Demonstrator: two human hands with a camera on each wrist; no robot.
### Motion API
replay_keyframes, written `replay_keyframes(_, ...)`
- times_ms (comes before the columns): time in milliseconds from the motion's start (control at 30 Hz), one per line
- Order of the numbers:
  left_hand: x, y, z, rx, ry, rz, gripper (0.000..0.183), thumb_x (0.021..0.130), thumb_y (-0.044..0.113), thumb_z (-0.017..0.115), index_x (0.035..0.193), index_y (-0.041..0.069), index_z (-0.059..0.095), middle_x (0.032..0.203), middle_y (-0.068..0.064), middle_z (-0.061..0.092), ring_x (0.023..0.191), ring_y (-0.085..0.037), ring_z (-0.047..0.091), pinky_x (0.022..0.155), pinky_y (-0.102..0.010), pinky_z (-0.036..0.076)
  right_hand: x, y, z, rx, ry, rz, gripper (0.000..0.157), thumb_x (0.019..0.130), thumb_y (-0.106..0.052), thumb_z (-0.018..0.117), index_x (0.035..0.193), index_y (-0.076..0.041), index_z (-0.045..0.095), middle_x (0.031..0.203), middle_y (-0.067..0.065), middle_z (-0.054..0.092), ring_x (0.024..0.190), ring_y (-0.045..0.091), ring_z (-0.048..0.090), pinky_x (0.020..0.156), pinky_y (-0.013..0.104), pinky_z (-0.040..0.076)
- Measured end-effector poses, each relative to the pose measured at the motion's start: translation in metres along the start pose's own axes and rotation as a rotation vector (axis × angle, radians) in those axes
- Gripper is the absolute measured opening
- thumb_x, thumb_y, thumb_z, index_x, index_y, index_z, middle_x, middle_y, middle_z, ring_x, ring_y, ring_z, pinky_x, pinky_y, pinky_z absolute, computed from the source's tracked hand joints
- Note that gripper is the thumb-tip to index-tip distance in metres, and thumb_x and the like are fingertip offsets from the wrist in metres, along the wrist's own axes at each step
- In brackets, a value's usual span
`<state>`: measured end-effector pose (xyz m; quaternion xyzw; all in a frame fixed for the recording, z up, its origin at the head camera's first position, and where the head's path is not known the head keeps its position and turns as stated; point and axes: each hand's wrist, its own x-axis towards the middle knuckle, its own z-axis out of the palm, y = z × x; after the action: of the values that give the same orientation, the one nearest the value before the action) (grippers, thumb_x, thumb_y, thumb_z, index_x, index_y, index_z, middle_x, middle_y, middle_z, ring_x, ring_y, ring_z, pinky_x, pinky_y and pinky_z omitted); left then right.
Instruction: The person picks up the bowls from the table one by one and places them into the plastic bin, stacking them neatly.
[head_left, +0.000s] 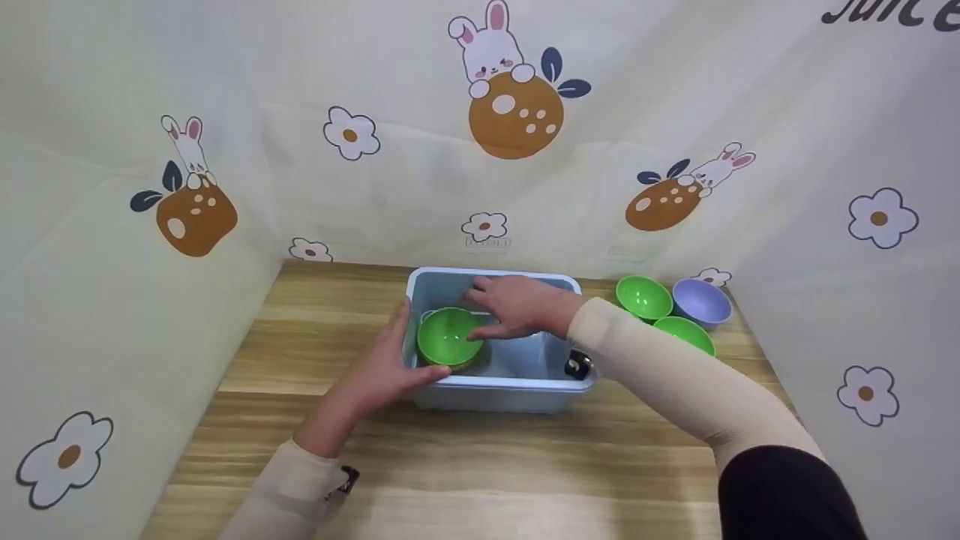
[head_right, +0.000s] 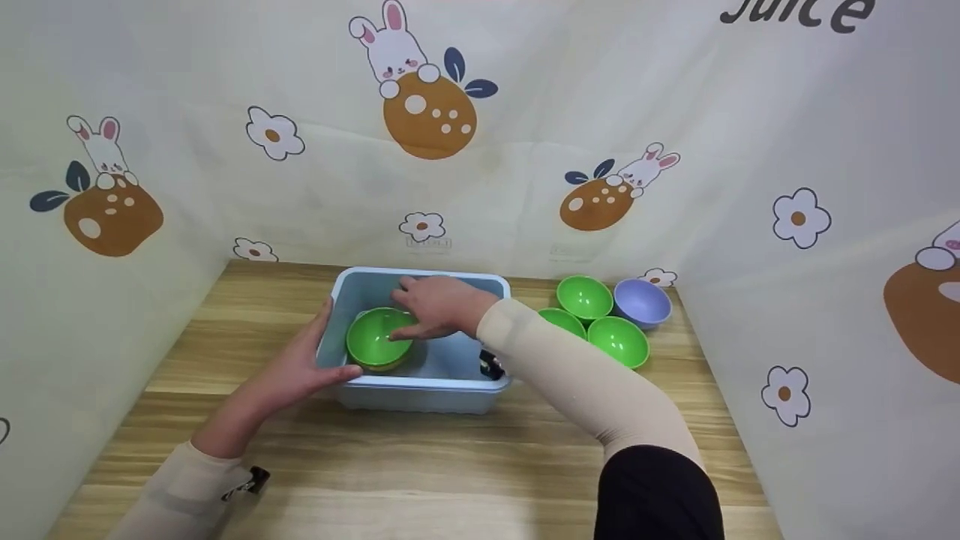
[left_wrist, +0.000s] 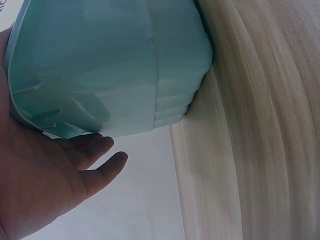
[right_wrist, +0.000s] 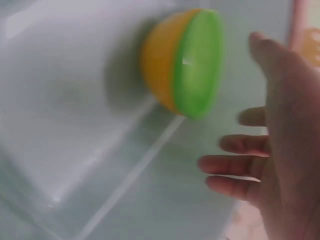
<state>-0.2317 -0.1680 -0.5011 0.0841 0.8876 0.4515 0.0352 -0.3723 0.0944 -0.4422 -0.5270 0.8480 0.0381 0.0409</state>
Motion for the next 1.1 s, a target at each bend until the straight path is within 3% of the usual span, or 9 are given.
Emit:
replay_keyframes(200,0.0,-0.001,0.0,-0.005,-0.001,-0.003,0.14,0.084,0.062,0.092,0.179,0.018,-0.001,0.185,-0.015,0.008,0.167,-0.043,0.019,0.128,-0.068,0.028,-0.032,0.012,-0.032,0.197,0.043,0.1,0.076,0.105,-0.067,0.06,0.149,-0.005,0.065,0.127,0.015,0.071,0.111,0.031,0.071,0.098,0.05,0.061)
replay_keyframes(467,0.002,-0.002,0.001,0.014,0.003,0.007,0.138,0.086,0.059,0.092,0.179,0.015,0.0,0.185,-0.016,0.007,0.168,-0.042,0.013,0.13,-0.067,0.023,-0.084,0.024,-0.046,0.32,0.146,0.182,0.07,0.105,-0.062,0.067,0.146,-0.006,0.067,0.124,0.016,0.074,0.105,0.032,0.07,0.092,0.048,0.062)
replay_keyframes(700,0.002,-0.002,0.0,0.001,0.001,0.003,0.14,0.085,0.058,0.093,0.179,0.015,-0.001,0.185,-0.014,0.007,0.169,-0.04,0.013,0.131,-0.064,0.022,-0.132,0.028,-0.034,0.347,0.236,0.246,0.056,0.106,-0.049,0.073,0.143,-0.006,0.069,0.113,0.009,0.074,0.1,0.026,0.068,0.086,0.044,0.061)
replay_keyframes(933,0.002,-0.001,0.0,-0.006,-0.006,-0.01,0.146,0.079,0.071,0.091,0.179,0.018,-0.002,0.186,-0.01,0.007,0.169,-0.037,0.013,0.131,-0.063,0.024,-0.184,0.033,-0.009,0.435,0.349,0.375,0.044,0.106,-0.035,0.078,0.138,-0.005,0.072,0.108,0.003,0.072,0.1,0.026,0.068,0.088,0.047,0.061)
replay_keyframes(1100,0.003,-0.003,0.001,-0.016,0.007,0.035,0.14,0.085,0.06,0.093,0.179,0.012,0.0,0.185,-0.013,0.008,0.169,-0.039,0.014,0.132,-0.062,0.022,-0.218,0.036,0.014,0.448,0.432,0.443,0.038,0.106,-0.029,0.078,0.134,-0.003,0.074,0.106,0.001,0.074,0.097,0.021,0.068,0.087,0.045,0.061)
